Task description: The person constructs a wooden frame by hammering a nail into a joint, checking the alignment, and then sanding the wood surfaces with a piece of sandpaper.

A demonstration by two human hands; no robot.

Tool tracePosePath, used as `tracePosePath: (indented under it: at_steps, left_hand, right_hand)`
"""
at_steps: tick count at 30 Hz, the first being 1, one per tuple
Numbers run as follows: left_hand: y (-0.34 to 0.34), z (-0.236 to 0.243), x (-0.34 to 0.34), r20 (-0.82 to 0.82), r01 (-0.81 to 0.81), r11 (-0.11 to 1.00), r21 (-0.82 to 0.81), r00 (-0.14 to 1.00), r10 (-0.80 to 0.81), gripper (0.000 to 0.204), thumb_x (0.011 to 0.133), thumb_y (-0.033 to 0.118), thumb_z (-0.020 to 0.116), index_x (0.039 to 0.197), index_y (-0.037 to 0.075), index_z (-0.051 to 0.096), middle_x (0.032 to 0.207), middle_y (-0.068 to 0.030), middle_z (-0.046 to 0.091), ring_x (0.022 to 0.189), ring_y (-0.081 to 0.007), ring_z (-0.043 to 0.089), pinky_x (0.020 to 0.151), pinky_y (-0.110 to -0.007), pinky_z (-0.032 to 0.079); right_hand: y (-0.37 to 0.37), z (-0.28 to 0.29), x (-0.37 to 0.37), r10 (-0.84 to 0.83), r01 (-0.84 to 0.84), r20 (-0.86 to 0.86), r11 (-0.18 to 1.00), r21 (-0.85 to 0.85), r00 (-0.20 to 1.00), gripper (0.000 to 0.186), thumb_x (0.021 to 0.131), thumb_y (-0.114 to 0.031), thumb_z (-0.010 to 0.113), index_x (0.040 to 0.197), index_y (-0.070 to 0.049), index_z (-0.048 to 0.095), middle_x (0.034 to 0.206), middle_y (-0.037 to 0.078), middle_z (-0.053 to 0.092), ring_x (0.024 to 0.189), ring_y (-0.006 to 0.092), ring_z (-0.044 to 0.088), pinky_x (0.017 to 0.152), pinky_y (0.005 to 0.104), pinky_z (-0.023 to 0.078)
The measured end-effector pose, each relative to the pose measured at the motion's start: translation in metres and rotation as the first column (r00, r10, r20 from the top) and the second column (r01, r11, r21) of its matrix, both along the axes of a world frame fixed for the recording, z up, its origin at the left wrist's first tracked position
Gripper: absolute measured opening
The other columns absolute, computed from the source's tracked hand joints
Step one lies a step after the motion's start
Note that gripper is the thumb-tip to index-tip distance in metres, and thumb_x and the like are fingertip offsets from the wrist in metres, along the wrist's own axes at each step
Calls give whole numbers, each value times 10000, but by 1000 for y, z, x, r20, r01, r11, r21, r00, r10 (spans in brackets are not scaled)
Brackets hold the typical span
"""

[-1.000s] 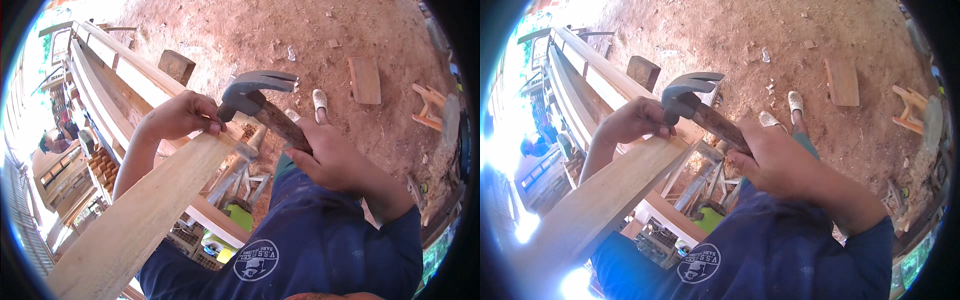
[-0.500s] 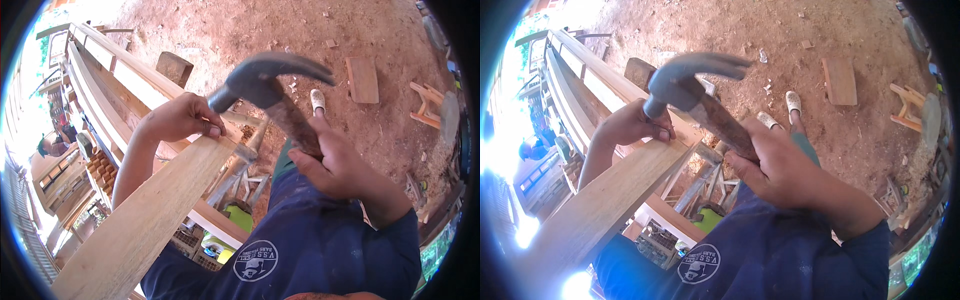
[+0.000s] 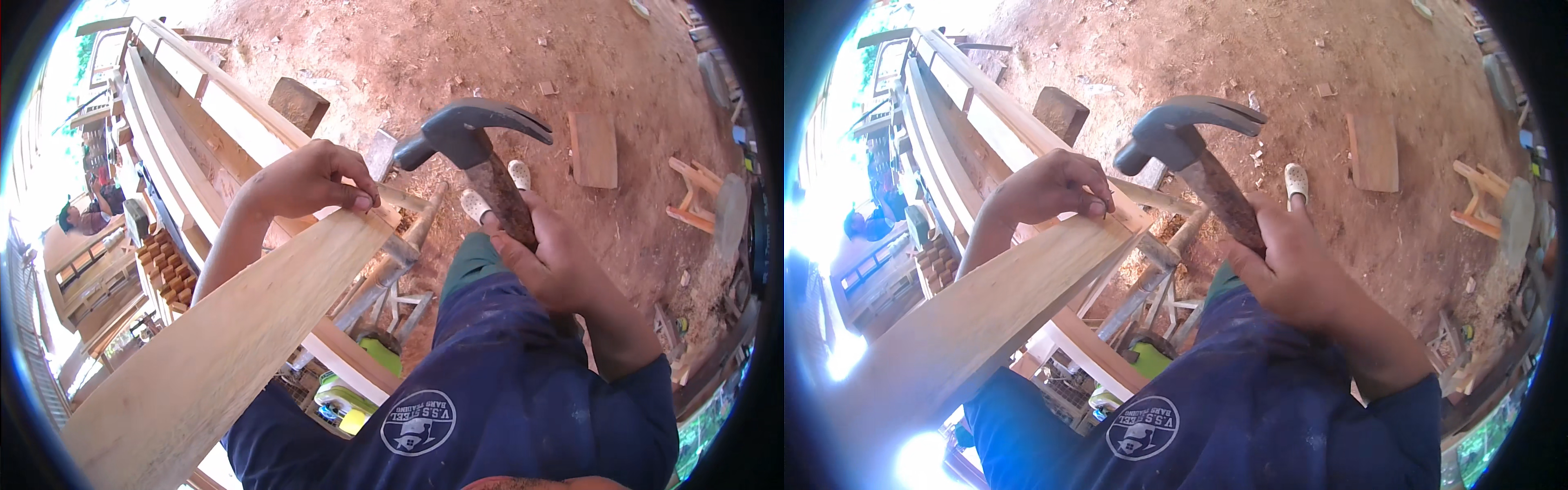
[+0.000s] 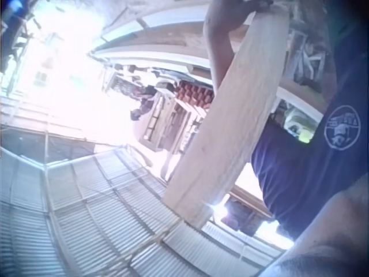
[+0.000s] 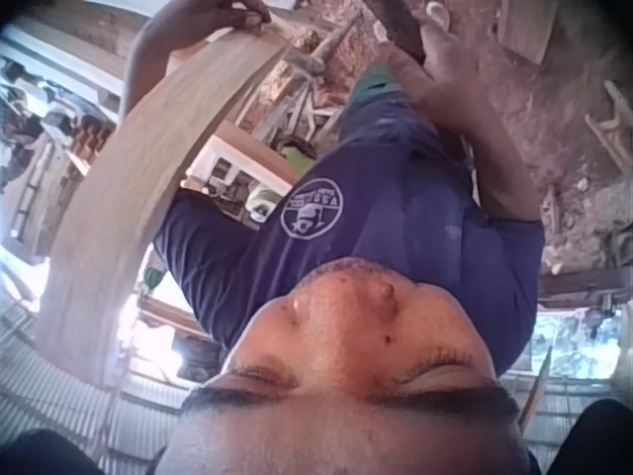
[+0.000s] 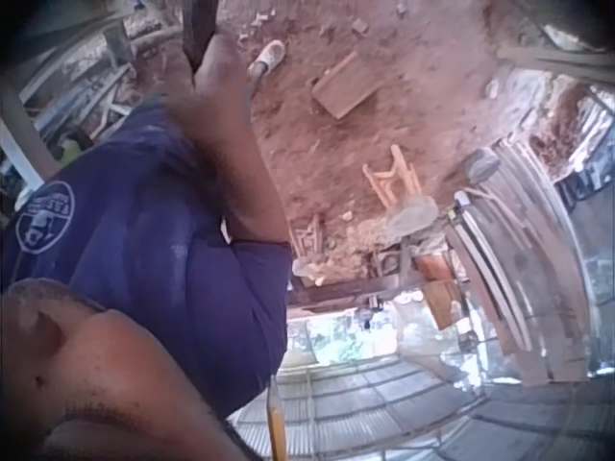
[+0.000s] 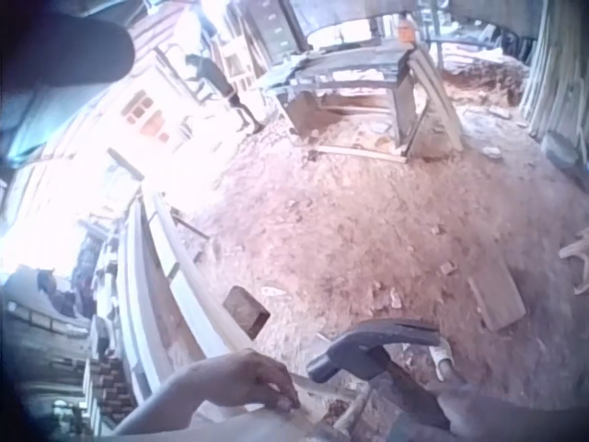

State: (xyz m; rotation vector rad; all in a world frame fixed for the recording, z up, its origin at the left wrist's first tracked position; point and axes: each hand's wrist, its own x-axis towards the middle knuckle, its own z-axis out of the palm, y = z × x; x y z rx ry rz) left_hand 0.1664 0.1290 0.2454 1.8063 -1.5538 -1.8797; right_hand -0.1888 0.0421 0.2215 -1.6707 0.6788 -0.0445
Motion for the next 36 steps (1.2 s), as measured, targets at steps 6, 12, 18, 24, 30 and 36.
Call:
tracePosePath:
  at_steps: [6, 12, 18, 24, 30, 36]
  left_hand:
    - [18, -9, 1, -53, -335, 942, 15, 941, 335, 155, 912, 164, 786, 1015, 48, 788, 955, -36, 726, 925, -137, 660, 829, -308, 507]
    - [13, 0, -6, -93, -245, 969, 41, 964, 247, 101, 899, 85, 774, 971, 14, 768, 968, -66, 713, 951, -159, 665, 866, -319, 506]
    - [9, 3, -9, -18, -185, 982, 39, 982, 186, 105, 886, 88, 763, 961, 14, 775, 915, -61, 686, 922, -175, 643, 844, -332, 488]
    - [1, 6, -6, -17, -91, 994, 68, 996, 92, 136, 926, 132, 775, 996, 16, 774, 963, -48, 708, 950, -146, 664, 874, -312, 515]
    - [1, -3, 1, -86, -43, 995, 85, 995, 51, 145, 903, 124, 795, 1008, 24, 787, 952, -58, 713, 952, -146, 669, 873, -307, 514]
    - [-4, 2, -4, -54, -76, 990, 117, 995, 83, 186, 869, 132, 825, 1011, 17, 785, 937, -59, 726, 930, -137, 669, 863, -299, 511]
  right_hand:
    - [-2, 13, 2, 22, 8, -145, 979, 205, 989, 389, 973, -224, 647, 1208, 72, 556, 994, 267, 658, 1006, 446, 612, 935, 507, 463]
    - [6, 1, -7, 49, -43, -92, 997, 60, 995, 415, 975, -238, 650, 1241, 65, 551, 999, 248, 669, 1038, 457, 621, 1101, 568, 338]
    - [7, 2, -8, 32, -31, -78, 999, 8, 996, 408, 981, -235, 653, 1240, 67, 560, 1020, 230, 679, 1015, 406, 659, 1033, 533, 343]
    - [-1, 15, 1, -13, 11, 18, 997, 82, 1000, 372, 975, -230, 683, 1195, 49, 573, 959, 233, 663, 917, 363, 683, 876, 440, 526]
    - [3, 21, 13, 194, -202, -142, 978, -44, 971, 380, 990, -285, 636, 1217, 10, 556, 924, 199, 676, 957, 373, 674, 1021, 586, 343]
    - [1, 37, 12, 26, -27, 15, 996, 80, 1000, 426, 982, -239, 656, 1228, 78, 514, 958, 301, 647, 966, 489, 644, 1046, 538, 429]
